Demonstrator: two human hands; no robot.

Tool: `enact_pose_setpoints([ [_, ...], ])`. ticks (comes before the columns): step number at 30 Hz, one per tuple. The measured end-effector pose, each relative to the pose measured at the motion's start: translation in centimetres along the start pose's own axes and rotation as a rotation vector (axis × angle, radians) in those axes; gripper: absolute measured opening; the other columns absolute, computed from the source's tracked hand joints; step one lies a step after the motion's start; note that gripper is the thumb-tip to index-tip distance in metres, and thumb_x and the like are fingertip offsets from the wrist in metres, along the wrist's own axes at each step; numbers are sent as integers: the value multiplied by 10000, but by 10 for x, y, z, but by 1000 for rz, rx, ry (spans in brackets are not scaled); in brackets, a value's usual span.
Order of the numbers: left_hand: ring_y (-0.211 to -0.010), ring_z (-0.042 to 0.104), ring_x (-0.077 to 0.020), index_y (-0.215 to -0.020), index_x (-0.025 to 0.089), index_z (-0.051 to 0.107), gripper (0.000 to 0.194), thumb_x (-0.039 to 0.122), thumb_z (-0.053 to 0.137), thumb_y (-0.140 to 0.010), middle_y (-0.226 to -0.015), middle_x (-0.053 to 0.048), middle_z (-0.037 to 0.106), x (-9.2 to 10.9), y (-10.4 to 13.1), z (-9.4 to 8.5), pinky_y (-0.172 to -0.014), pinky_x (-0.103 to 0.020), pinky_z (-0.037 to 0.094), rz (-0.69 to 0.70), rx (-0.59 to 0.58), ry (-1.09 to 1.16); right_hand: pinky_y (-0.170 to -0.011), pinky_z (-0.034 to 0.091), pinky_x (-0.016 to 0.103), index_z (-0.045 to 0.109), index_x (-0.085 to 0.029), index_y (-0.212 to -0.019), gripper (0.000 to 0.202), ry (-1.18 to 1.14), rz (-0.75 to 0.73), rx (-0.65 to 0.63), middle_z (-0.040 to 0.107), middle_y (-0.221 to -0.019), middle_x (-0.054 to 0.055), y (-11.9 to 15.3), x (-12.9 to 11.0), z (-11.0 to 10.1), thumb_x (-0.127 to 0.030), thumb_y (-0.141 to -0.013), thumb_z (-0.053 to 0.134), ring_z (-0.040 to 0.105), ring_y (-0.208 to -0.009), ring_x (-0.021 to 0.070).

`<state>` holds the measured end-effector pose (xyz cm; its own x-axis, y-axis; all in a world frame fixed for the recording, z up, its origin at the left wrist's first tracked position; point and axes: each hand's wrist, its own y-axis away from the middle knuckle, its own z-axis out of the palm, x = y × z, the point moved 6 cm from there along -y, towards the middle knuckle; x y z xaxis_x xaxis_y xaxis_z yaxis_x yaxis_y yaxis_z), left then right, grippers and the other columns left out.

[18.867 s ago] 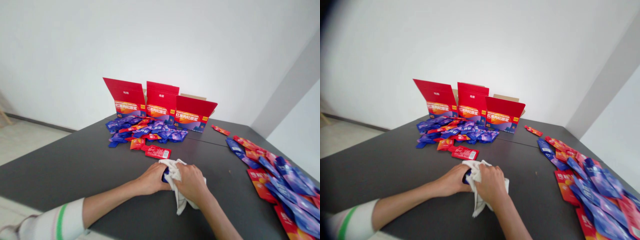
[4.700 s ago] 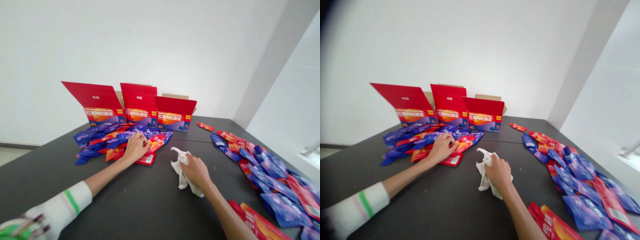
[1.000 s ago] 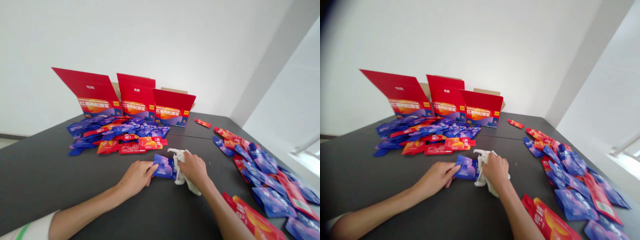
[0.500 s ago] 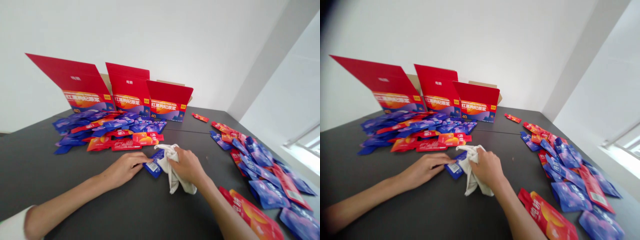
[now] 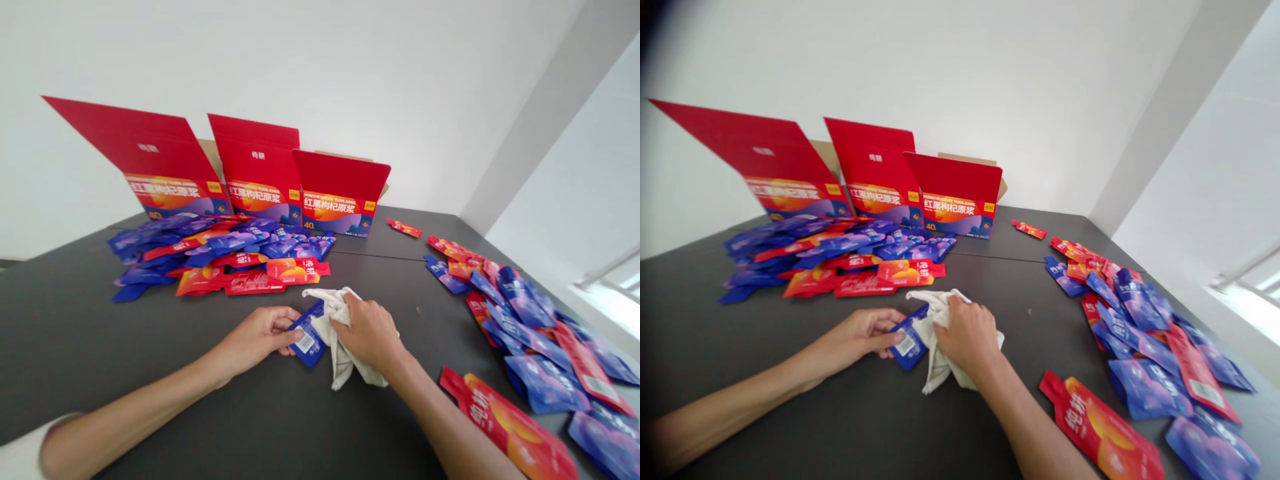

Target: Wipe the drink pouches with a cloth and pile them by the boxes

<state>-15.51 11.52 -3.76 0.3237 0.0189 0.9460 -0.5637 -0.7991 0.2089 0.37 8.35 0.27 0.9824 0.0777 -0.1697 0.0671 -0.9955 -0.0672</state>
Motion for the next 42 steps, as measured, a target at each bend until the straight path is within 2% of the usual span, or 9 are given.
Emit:
enact_pose_setpoints([
  [4, -582, 561, -123, -858, 144, 592, 210, 267, 628, -691, -687, 11, 633, 6, 0, 2, -562, -231, 458, 77, -17, -55, -720, 415, 299, 522, -221, -1009, 325, -15, -246, 33, 659, -893, 54, 4, -26, -1, -431, -761, 516, 619, -825, 226],
  [9, -622, 585, -144, -887, 138, 581, 257, 339, 600, -728, -717, -14, 644, 8, 1, 8, -573, -241, 461, 42, -88, -102, -746, 422, 329, 544, -196, -989, 270, 80, 8, 61, 664, -898, 87, -2, -8, -3, -375, -799, 478, 626, -835, 237],
  [14, -675, 581, -148, -831, 162, 577, 186, 262, 610, -678, -748, 2, 633, 6, -2, 6, -616, -237, 465, 67, -50, -165, -736, 434, 317, 534, -222, -1018, 326, -1, -266, 30, 668, -903, 60, 2, -29, 2, -423, -763, 509, 631, -827, 227],
  [18, -620, 559, -128, -871, 158, 544, 225, 330, 578, -730, -735, 4, 609, 5, -2, 10, -580, -237, 462, 47, -78, -118, -739, 435, 344, 544, -198, -1007, 281, 72, -42, 43, 670, -886, 84, -3, -12, 1, -362, -791, 469, 636, -819, 242],
  [23, -613, 545, -126, -806, 152, 565, 187, 294, 600, -690, -723, 0, 611, 6, -3, 9, -569, -229, 450, 49, -60, -166, -756, 434, 328, 534, -221, -1003, 300, 9, -299, 21, 670, -896, 57, 2, -27, 1, -396, -761, 500, 632, -834, 229],
  [28, -618, 553, -125, -933, 155, 555, 268, 297, 590, -709, -740, 2, 610, 9, -3, 12, -572, -232, 462, 63, -117, -104, -772, 430, 345, 552, -196, -998, 270, 87, -71, 19, 669, -901, 83, -1, -13, -2, -351, -795, 462, 635, -839, 236],
  [33, -658, 553, -141, -834, 163, 566, 193, 251, 606, -667, -724, 6, 601, 10, -3, 13, -588, -234, 454, 58, -74, -139, -778, 425, 329, 551, -220, -1013, 303, 20, -258, -3, 673, -900, 65, 4, -29, 0, -398, -777, 485, 633, -850, 225],
  [38, -639, 552, -128, -907, 165, 533, 224, 366, 544, -809, -758, -3, 603, 18, 1, 10, -591, -234, 449, 145, -115, -216, -753, 425, 351, 569, -181, -1020, 300, 93, 80, 7, 666, -927, 118, -12, 24, -5, -354, -810, 440, 632, -861, 255],
  [42, -884, 564, -185, -972, 190, 575, 204, 344, 521, -850, -937, -32, 605, 47, 15, -17, -803, -288, 441, 408, 261, -521, -690, 429, 327, 561, -205, -1032, 330, 16, 226, 57, 663, -919, 104, -15, 61, -19, -414, -845, 389, 630, -853, 262],
])
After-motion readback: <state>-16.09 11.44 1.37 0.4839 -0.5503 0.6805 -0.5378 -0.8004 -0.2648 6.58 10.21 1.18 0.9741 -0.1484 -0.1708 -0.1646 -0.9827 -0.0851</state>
